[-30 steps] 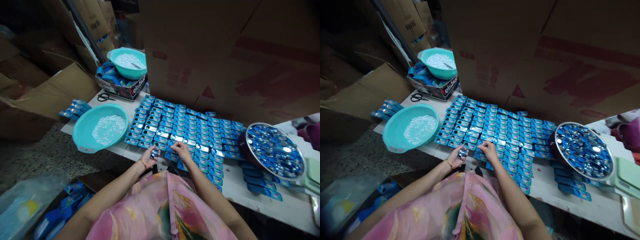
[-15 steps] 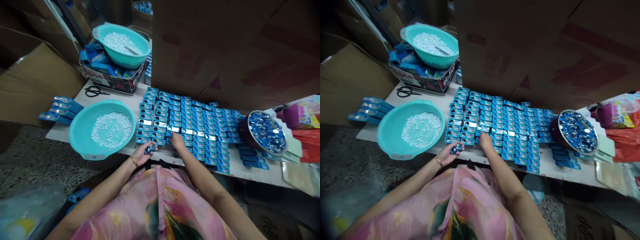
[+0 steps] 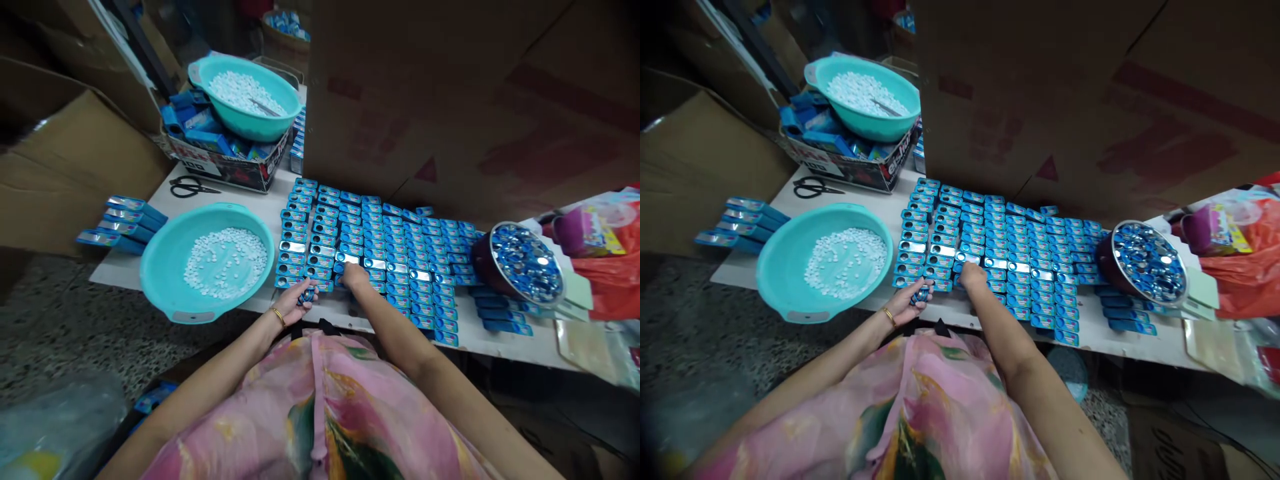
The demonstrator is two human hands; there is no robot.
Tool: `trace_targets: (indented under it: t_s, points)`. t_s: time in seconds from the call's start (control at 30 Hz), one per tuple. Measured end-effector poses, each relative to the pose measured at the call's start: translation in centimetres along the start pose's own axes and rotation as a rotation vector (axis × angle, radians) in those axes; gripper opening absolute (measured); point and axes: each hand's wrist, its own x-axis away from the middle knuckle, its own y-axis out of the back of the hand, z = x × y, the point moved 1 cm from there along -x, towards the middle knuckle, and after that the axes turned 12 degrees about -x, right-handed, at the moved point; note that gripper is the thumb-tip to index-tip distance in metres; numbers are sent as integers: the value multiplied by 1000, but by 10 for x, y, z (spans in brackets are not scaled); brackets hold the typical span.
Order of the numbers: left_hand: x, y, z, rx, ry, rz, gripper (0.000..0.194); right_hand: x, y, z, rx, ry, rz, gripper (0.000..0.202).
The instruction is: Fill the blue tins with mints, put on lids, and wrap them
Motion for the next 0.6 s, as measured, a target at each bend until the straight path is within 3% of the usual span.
trace_targets:
  t_s: [0.13,0.23,0.3,0.37,0.43,0.5,0.6]
  points:
    - [1,2,1,-31,-14,-31,27,20,-1,-4,-31,79,-105,37]
    - [2,4,4,-72,-10,-62,33,42,-4,9,-260,399,-174,28]
    - [3,5,8,-88,-14,-74,34,55,-11,22,-429,664,-85,24]
    - [4,6,13,-82,-9,-49,32,62,-19,31,-556,826,57,19]
    - [6,6,19,-76,21,1,29,61,-29,31,-657,840,165,14]
    - [9,8,24,-85,69,43,27,56,-38,25,-745,715,207,16]
    - [12,16,25,-63,97,21,28,43,-43,17,-709,462,113,19]
